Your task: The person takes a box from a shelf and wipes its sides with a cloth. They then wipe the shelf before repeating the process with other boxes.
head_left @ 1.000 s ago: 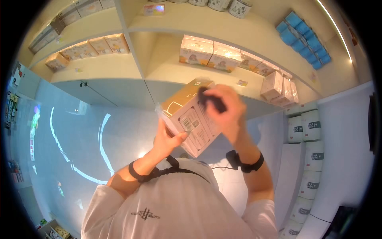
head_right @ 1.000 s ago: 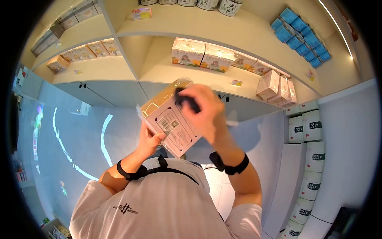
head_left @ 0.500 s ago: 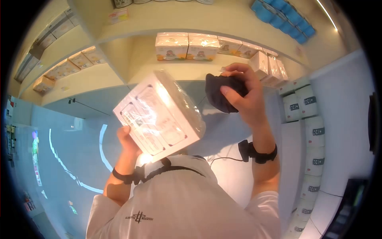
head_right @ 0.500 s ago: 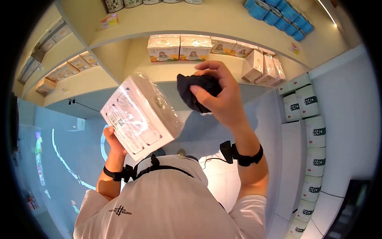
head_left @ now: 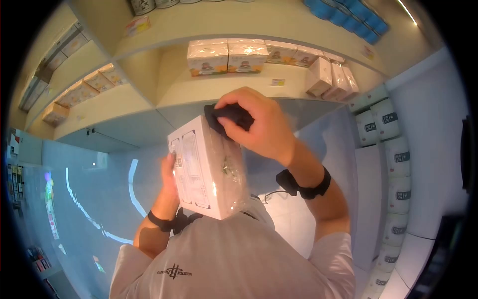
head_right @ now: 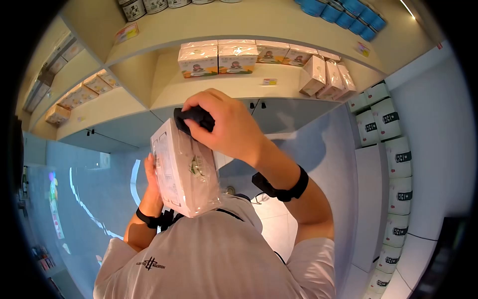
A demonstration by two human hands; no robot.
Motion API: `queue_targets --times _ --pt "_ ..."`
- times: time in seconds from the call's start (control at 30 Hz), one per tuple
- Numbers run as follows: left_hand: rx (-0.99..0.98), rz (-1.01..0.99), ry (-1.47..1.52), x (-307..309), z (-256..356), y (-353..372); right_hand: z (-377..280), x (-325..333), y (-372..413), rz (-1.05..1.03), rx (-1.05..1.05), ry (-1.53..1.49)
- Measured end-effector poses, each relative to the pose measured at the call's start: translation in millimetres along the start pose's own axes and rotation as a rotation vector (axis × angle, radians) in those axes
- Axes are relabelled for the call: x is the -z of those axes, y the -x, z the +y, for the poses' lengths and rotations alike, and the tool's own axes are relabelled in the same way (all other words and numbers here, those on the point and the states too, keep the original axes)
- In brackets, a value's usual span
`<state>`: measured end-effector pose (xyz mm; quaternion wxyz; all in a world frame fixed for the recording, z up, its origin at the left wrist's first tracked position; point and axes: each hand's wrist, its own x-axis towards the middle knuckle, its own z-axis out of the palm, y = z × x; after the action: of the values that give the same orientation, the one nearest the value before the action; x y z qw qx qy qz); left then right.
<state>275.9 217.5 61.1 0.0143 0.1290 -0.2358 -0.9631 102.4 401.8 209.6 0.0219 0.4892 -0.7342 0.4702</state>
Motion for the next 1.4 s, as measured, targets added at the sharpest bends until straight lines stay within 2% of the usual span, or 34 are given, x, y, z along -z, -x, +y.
queue_targets --times 0.07,0.1,0.17,0.2,0.23,0.3,0.33,0.37,0.43,0.57,0.67,0.77,0.9,1.03,1.17,1.23,1.3,1.4 --pt "-0.002 0.114 0.000 -2.5 -6.0 2.0 1.8 -5.0 9.0 -0.014 0.028 0.000" --pt "-0.014 0.118 0.003 -1.5 -3.2 0.4 -0.4 -6.1 14.9 -0.020 0.037 -0.006" --pt "0.009 0.038 0.067 1.1 2.2 -2.9 -5.9 -5.9 29.7 -0.196 0.082 -0.087" --pt "-0.017 0.070 0.005 2.8 2.6 -3.0 -4.5 -5.7 31.6 -0.227 0.067 -0.089" --pt "-0.020 0.072 0.005 9.6 1.3 -5.1 -0.8 -5.0 28.3 -0.228 0.070 -0.092" --pt "0.058 0.063 0.046 22.1 -4.1 -6.3 7.7 -1.3 17.5 -0.087 0.129 0.157" --pt "0.079 0.003 0.061 21.7 -6.4 -6.5 8.0 0.3 10.6 -0.045 0.025 0.070" --pt "0.083 -0.003 0.059 19.5 -8.2 -9.0 6.5 -0.7 11.5 -0.040 0.024 0.075" --pt "0.035 0.024 0.077 6.9 -6.7 -11.1 0.8 -4.2 14.7 -0.058 0.228 0.095" --pt "0.051 0.022 0.039 5.2 -0.4 -8.5 -6.5 16.4 29.4 -0.325 0.129 -0.162" --pt "0.111 0.043 0.087 -4.3 -0.6 -6.1 7.5 36.5 18.4 -0.018 0.181 -0.105" --pt "0.147 -0.009 0.130 -6.1 -1.3 -8.4 6.6 26.3 20.1 0.101 0.002 -0.090" --pt "0.138 0.018 0.106 0.4 -4.8 -10.9 2.4 2.1 31.6 0.064 -0.016 -0.011" --pt "0.119 -0.009 0.091 7.7 -5.6 -11.2 -1.5 -3.6 57.2 -0.128 0.102 -0.071" --pt "0.123 -0.016 0.137 8.7 -6.8 -10.2 14.1 17.2 70.3 -0.255 0.023 -0.129" --pt "0.167 -0.017 0.175 0.3 -5.0 -11.2 13.3 29.6 56.2 -0.053 0.185 -0.060" --pt "0.170 -0.005 0.173 0.4 -7.3 -11.2 -6.2 29.0 44.7 0.048 0.064 -0.054" --pt "0.163 -0.029 0.163 2.3 -12.8 -11.5 -25.8 7.4 37.2 -0.154 0.050 -0.032"
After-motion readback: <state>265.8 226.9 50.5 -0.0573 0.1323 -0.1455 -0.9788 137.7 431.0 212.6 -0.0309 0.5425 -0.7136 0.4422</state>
